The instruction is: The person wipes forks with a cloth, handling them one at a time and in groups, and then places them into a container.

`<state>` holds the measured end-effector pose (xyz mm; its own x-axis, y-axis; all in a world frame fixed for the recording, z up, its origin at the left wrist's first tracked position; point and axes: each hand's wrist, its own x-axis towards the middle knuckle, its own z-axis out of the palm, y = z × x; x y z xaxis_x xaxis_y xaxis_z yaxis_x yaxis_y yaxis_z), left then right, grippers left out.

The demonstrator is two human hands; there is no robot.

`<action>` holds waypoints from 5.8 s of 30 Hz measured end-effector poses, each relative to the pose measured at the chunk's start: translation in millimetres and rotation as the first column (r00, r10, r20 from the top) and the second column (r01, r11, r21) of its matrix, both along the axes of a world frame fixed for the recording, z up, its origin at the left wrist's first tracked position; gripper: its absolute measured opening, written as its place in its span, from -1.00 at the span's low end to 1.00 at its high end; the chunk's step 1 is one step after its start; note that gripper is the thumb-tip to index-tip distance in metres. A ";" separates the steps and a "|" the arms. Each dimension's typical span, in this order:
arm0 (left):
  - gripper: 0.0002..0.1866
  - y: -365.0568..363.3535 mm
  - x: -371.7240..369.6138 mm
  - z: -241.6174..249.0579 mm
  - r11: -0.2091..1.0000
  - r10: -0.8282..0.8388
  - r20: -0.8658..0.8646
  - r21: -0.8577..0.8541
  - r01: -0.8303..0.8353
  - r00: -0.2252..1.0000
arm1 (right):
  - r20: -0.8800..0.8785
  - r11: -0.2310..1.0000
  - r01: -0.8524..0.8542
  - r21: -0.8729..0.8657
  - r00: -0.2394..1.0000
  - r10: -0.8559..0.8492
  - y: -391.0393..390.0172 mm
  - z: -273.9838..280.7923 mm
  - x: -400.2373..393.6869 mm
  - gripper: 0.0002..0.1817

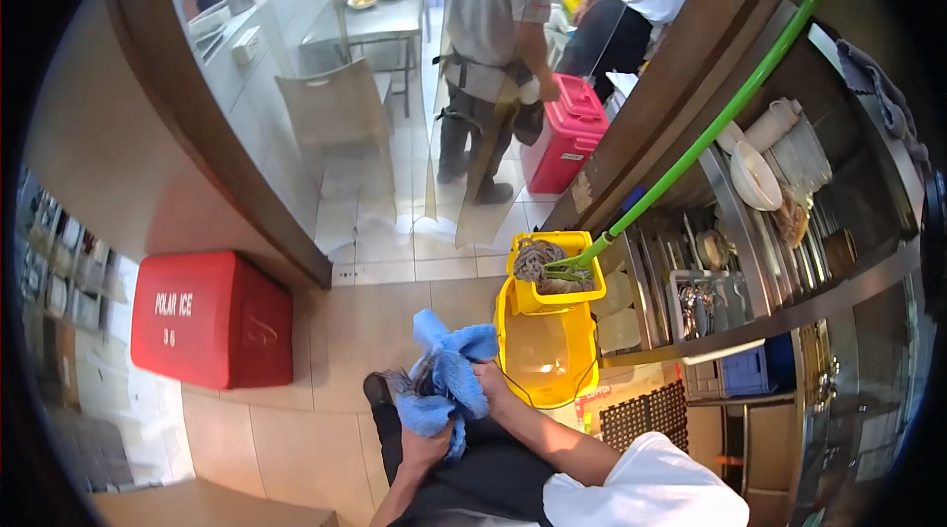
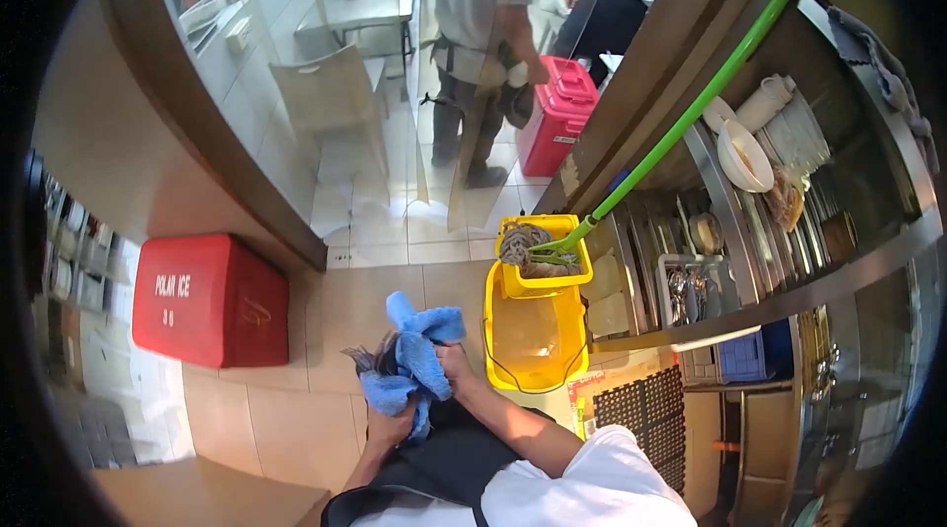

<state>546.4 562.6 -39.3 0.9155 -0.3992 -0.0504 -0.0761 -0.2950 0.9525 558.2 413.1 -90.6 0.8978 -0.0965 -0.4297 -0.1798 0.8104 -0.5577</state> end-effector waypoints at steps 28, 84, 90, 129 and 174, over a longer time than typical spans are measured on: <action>-0.92 14.6 219.2 43.0 0.658 -0.722 0.159 -0.145 0.739 0.674 | 0.147 0.609 0.793 0.005 0.602 -0.785 80.9 53.0 104.2 -0.75; -0.85 11.9 127.4 61.8 0.348 -0.810 0.521 0.061 0.936 0.267 | 0.403 -0.170 0.481 -0.860 0.437 -0.804 46.0 112.5 -44.6 -0.59; -0.87 8.8 36.0 28.6 0.306 -0.851 0.416 -0.105 0.946 0.321 | 0.393 -0.016 0.886 -0.463 0.189 -0.900 7.2 113.9 -278.6 -0.40; -0.76 -333.7 -488.4 12.2 -0.343 -0.693 -0.457 -0.470 0.813 -0.557 | 0.486 -0.315 0.769 0.556 -0.608 -0.628 -84.1 42.0 -896.8 -0.57; -0.83 -556.2 -543.6 -46.7 0.989 -0.053 -0.141 -0.146 0.032 0.989 | -0.202 0.805 0.079 -0.588 0.949 -0.241 -523.3 -29.7 -554.3 -0.77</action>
